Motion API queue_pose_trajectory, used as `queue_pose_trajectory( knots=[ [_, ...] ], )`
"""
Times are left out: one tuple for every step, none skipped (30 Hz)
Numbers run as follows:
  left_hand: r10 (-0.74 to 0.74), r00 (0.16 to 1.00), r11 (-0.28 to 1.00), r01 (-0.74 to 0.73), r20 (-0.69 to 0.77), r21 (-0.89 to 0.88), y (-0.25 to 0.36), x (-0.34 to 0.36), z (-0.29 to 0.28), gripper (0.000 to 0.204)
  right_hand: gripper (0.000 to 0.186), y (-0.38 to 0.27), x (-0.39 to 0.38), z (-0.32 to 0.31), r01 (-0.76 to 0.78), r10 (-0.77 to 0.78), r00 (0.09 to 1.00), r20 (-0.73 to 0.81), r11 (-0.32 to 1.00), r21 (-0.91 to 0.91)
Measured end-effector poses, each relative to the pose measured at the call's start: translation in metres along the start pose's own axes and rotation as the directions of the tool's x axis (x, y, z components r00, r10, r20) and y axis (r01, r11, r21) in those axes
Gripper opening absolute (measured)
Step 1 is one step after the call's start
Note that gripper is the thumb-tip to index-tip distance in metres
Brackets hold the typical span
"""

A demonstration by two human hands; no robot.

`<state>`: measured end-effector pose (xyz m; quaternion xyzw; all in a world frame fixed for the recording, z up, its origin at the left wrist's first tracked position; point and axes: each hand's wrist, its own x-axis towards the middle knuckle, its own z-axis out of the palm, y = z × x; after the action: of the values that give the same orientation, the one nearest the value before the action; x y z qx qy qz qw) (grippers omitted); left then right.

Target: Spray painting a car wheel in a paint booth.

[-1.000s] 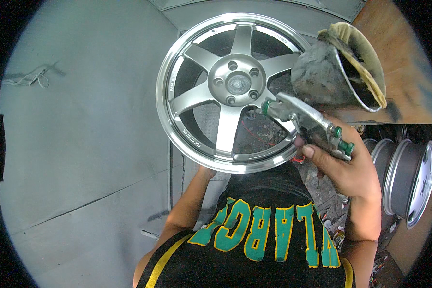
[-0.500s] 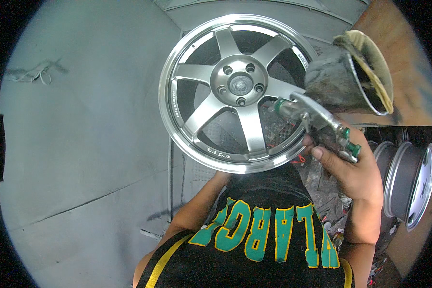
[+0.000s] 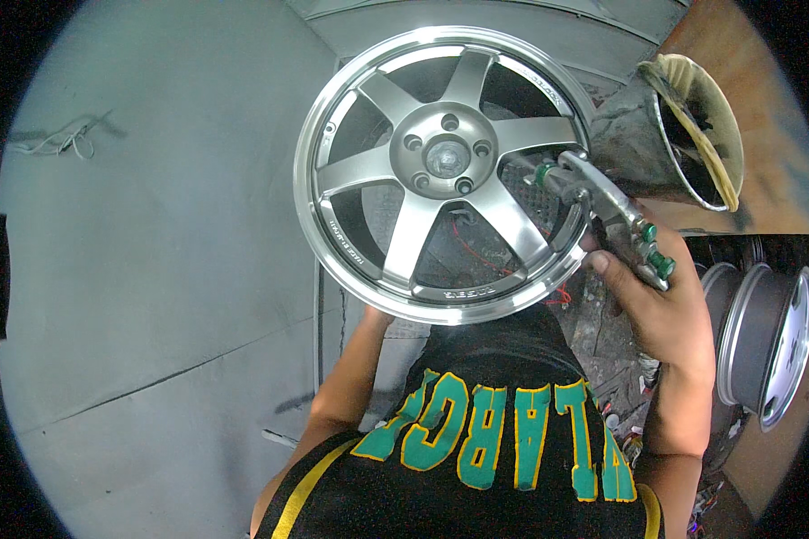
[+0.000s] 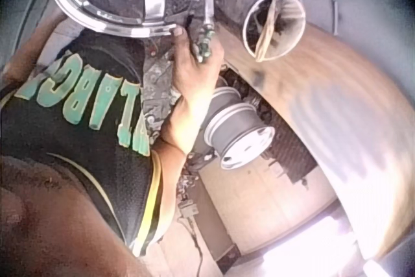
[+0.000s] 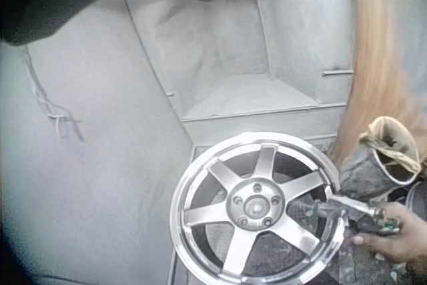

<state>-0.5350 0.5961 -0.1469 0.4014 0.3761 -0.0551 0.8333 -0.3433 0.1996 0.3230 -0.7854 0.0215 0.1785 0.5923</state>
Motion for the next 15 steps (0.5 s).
queue_pose_trajectory(
  knots=[
    [-0.049,0.999,0.992,0.048,-0.001,-0.114,0.007,0.016,-0.021,0.052,0.03,-0.003,-0.005,0.008,-0.038,0.039,0.999,-0.039,0.999,0.008],
    [-0.093,0.994,0.979,0.103,0.063,-0.175,0.015,0.028,-0.016,0.054,0.03,-0.005,-0.011,0.015,-0.05,0.051,0.995,-0.081,0.999,0.017],
    [-0.115,0.989,0.981,0.127,0.088,-0.148,0.025,0.037,-0.013,0.054,0.031,-0.012,-0.017,0.021,-0.077,0.079,0.996,-0.05,0.997,0.029],
    [-0.142,0.984,0.984,0.152,0.109,-0.09,0.03,0.048,0.002,0.054,0.032,-0.02,-0.022,0.028,-0.102,0.103,0.995,-0.015,0.994,0.04],
    [-0.176,0.975,0.983,0.181,0.134,-0.027,0.031,0.047,0.01,0.053,0.032,-0.025,-0.027,0.035,-0.113,0.116,0.992,-0.059,0.992,0.052],
    [-0.206,0.967,0.979,0.203,0.151,0.034,0.035,0.046,0.016,0.053,0.033,-0.03,-0.029,0.04,-0.153,0.16,0.986,-0.04,0.98,0.129],
    [-0.228,0.961,0.972,0.216,0.159,0.089,0.048,0.05,0.022,0.052,0.034,-0.032,-0.03,0.047,-0.19,0.195,0.981,-0.006,0.96,0.206],
    [-0.247,0.955,0.964,0.225,0.162,0.143,0.055,0.04,0.019,0.052,0.034,-0.026,-0.029,0.056,-0.103,0.104,0.995,0.004,0.971,0.216],
    [-0.261,0.952,0.955,0.23,0.159,0.19,0.06,0.035,0.02,0.052,0.034,-0.025,-0.03,0.062,-0.104,0.108,0.994,-0.006,0.968,0.227],
    [-0.259,0.954,0.953,0.228,0.148,0.198,0.047,0.022,0.031,0.051,0.033,-0.024,-0.027,0.056,-0.138,0.145,0.989,-0.033,0.978,0.159],
    [-0.26,0.956,0.95,0.227,0.138,0.214,0.033,0.001,0.039,0.051,0.032,-0.021,-0.027,0.048,-0.171,0.178,0.982,-0.069,0.981,0.096],
    [-0.256,0.958,0.949,0.225,0.125,0.223,0.021,-0.014,0.049,0.051,0.033,-0.004,-0.024,0.043,0.038,-0.018,0.992,-0.126,0.987,0.158],
    [-0.247,0.963,0.948,0.218,0.104,0.23,0.012,-0.027,0.066,0.051,0.033,-0.003,-0.024,0.032,0.042,-0.027,0.995,-0.095,0.988,0.152],
    [-0.237,0.968,0.949,0.213,0.08,0.234,0.009,-0.037,0.074,0.051,0.034,-0.002,-0.023,0.023,-0.018,0.031,0.994,-0.105,0.991,0.13],
    [-0.22,0.974,0.957,0.203,0.062,0.205,0.004,-0.048,0.082,0.051,0.036,-0.002,-0.02,0.012,-0.076,0.088,0.989,-0.117,0.992,0.105]
  ],
)
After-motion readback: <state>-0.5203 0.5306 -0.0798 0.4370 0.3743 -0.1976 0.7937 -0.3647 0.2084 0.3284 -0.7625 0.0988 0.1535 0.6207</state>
